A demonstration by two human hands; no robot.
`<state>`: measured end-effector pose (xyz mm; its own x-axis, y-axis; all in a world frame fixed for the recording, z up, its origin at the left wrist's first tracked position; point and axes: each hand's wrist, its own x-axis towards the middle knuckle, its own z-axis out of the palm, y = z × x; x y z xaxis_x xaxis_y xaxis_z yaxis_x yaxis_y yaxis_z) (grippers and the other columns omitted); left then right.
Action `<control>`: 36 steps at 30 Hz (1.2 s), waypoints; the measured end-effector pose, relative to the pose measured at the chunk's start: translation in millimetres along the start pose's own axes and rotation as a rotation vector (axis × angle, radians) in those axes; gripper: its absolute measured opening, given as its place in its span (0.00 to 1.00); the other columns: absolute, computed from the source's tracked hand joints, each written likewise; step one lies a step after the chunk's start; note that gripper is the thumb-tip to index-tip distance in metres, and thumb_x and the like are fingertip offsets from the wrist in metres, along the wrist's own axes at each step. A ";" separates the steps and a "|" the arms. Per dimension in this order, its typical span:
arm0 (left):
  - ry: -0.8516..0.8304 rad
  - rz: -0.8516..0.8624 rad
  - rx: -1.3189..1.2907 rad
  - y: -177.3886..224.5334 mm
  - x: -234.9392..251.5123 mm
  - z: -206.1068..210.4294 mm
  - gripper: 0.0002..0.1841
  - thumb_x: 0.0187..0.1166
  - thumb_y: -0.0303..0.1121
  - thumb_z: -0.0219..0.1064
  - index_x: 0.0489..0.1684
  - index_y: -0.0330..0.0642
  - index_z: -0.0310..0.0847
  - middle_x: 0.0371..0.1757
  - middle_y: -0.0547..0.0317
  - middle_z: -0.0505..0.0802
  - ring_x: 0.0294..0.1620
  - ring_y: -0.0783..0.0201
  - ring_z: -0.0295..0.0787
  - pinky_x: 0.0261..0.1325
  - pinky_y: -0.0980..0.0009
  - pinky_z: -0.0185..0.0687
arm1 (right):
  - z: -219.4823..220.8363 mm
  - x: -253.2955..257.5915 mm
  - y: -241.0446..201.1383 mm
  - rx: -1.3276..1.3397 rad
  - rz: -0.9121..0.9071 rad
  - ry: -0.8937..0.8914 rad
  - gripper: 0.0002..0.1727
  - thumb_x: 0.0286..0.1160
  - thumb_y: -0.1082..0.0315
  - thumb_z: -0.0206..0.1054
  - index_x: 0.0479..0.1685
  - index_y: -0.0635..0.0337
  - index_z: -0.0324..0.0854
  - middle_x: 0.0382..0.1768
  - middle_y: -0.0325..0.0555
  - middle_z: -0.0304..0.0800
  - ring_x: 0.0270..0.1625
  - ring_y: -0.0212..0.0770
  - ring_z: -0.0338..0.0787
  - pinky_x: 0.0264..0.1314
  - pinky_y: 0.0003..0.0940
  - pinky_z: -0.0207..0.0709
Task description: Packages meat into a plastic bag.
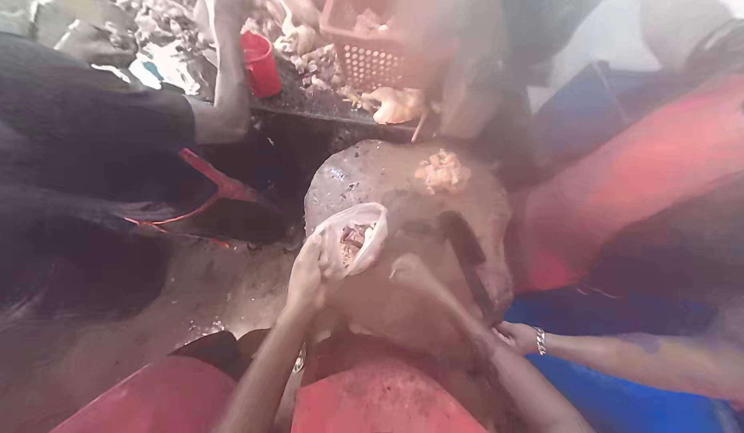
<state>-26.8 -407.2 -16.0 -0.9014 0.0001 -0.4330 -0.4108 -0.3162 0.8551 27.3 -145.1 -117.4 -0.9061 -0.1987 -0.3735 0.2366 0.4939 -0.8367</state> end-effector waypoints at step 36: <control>-0.177 0.073 -0.092 12.4 -21.6 17.3 0.15 0.94 0.44 0.46 0.57 0.52 0.79 0.23 0.69 0.79 0.19 0.75 0.74 0.26 0.77 0.79 | 48.1 -48.7 39.4 -0.081 0.102 0.293 0.24 0.65 0.63 0.78 0.62 0.64 0.86 0.67 0.63 0.83 0.72 0.56 0.82 0.78 0.50 0.75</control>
<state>-14.8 -394.7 8.8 -0.9416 0.1379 -0.3072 -0.3367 -0.4065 0.8494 97.6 -156.7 -151.4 -0.9443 0.1015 -0.3129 0.3134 0.5671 -0.7617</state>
